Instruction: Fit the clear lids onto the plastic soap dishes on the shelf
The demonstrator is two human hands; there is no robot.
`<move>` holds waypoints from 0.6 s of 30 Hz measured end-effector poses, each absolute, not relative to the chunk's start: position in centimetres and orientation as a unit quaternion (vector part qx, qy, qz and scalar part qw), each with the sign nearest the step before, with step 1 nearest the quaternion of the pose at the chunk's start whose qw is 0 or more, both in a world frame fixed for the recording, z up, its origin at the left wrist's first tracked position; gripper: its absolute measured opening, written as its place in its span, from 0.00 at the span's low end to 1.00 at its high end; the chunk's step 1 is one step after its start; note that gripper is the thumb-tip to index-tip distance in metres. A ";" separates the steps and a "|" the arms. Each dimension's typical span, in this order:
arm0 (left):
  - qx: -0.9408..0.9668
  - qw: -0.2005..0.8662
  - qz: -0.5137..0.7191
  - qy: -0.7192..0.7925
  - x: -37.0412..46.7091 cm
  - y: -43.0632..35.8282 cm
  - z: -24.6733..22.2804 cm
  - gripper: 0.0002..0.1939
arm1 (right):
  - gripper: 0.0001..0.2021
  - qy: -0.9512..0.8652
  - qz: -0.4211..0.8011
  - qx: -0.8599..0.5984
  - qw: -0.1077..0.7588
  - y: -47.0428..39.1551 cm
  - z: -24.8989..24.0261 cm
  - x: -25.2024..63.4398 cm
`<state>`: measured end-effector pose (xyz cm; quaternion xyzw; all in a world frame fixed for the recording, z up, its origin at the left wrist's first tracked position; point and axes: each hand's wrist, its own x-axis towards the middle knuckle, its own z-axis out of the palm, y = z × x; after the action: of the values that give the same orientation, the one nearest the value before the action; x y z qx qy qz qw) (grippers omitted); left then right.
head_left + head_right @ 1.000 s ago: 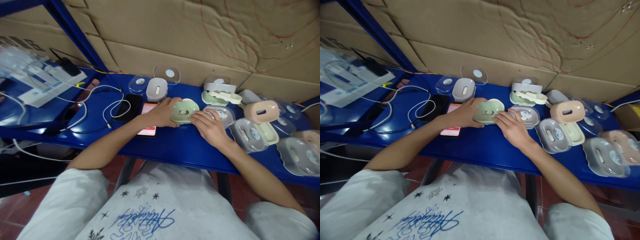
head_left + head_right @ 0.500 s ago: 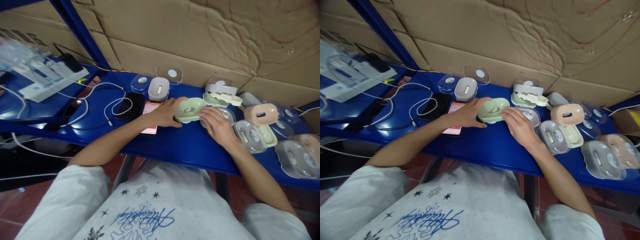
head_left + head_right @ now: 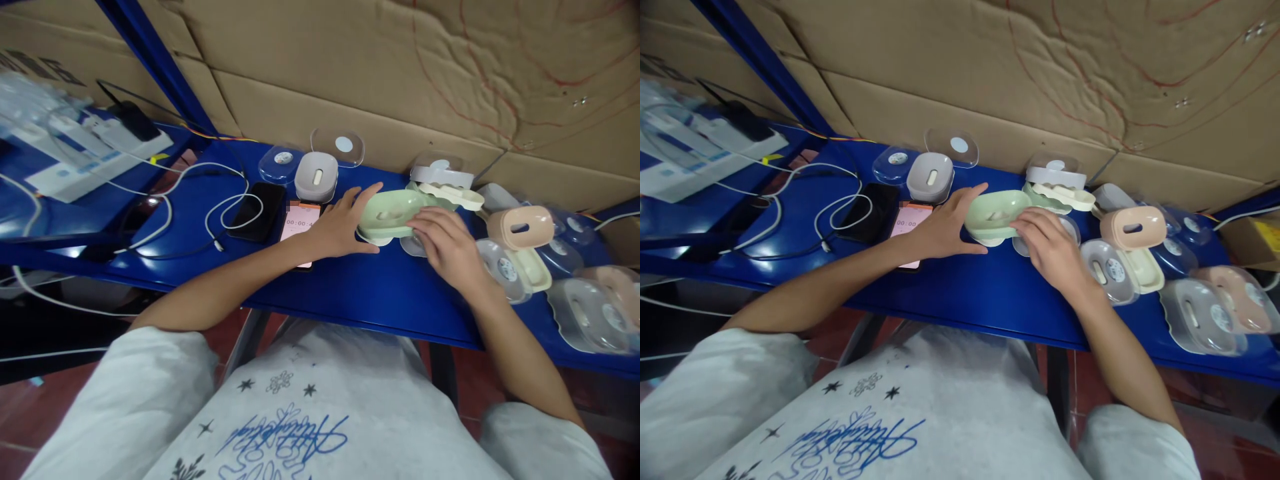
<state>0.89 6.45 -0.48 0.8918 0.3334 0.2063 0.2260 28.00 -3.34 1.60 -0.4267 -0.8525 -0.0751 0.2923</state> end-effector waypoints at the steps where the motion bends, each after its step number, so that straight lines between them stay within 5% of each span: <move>1: 0.890 0.212 0.220 0.338 0.9 6.2 -0.3 0.63 | 0.18 -0.846 -0.086 -0.434 0.297 -3.5 2.0 28.4; 9: 0.924 0.119 0.200 0.304 1.0 4.2 0.2 0.26 | 0.20 -0.803 -0.113 -0.524 0.260 -4.1 2.7 30.7; 13: 0.957 0.103 0.139 0.233 1.2 3.9 -0.3 0.22 | 0.21 -0.808 -0.128 -0.536 0.209 -3.9 1.9 30.8; 18: 0.964 0.107 0.074 0.233 -0.5 5.2 0.7 0.15 | 0.15 -0.787 -0.121 -0.535 0.284 -4.2 2.4 30.3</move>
<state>-0.55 5.25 0.74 0.9638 0.2329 0.0736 0.1068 30.30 -4.21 2.39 -0.5351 -0.7866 -0.1206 0.2836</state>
